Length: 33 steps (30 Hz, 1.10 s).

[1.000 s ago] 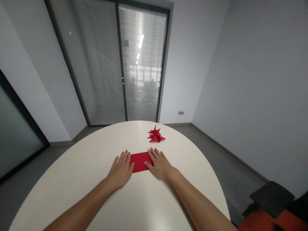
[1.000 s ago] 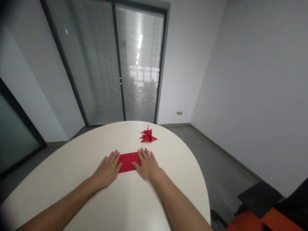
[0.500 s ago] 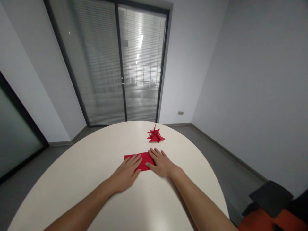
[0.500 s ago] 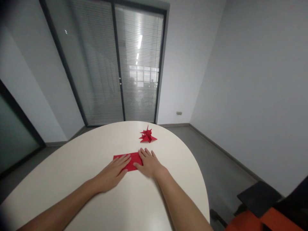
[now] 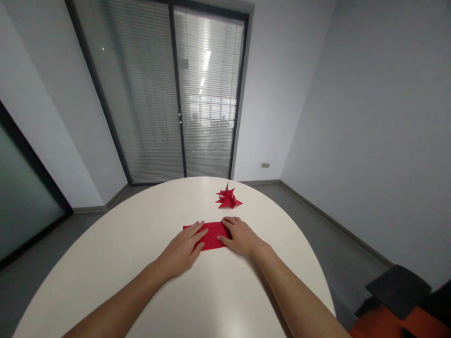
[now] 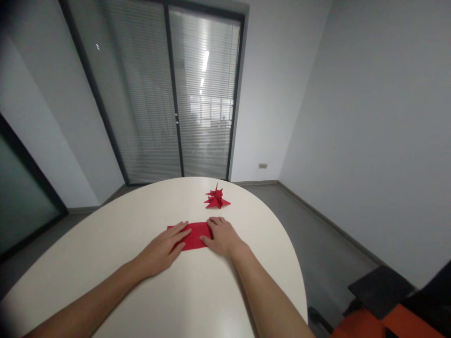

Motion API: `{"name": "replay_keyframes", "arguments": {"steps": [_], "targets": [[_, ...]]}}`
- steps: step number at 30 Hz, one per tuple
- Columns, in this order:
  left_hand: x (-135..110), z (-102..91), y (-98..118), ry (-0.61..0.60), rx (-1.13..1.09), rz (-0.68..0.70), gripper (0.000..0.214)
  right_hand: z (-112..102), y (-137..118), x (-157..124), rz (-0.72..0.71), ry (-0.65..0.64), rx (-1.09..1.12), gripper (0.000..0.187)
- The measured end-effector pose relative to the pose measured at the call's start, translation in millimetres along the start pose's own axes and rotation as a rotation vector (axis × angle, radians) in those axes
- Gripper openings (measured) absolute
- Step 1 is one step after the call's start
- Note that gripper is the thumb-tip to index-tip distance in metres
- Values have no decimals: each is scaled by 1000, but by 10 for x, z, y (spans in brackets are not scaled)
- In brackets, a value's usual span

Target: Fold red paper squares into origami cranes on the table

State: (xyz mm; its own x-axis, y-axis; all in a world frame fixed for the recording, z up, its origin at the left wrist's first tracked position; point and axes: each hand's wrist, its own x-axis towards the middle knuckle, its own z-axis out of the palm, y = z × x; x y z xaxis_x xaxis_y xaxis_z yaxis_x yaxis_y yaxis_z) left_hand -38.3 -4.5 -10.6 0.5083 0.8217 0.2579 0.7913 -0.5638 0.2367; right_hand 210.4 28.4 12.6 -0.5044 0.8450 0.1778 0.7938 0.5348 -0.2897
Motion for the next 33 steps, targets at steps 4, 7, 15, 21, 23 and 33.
{"name": "replay_keyframes", "arguments": {"steps": [4,7,15,21,23,33], "targets": [[4,7,35,-22,-23,-1,42,-42,4,-3,11,21,-13,59],[29,-9,24,39,-17,-7,39,-76,27,0,8,24,-14,53],[13,-82,137,17,-24,13,37,-81,77,2,-23,42,-3,50],[-17,-17,61,46,-5,-22,43,-103,52,3,-17,37,41,38],[-18,-10,39,53,-7,-37,43,-115,58,3,-28,21,69,35],[9,-1,41,46,15,-66,41,-191,132,-63,-144,-67,271,57]]}}
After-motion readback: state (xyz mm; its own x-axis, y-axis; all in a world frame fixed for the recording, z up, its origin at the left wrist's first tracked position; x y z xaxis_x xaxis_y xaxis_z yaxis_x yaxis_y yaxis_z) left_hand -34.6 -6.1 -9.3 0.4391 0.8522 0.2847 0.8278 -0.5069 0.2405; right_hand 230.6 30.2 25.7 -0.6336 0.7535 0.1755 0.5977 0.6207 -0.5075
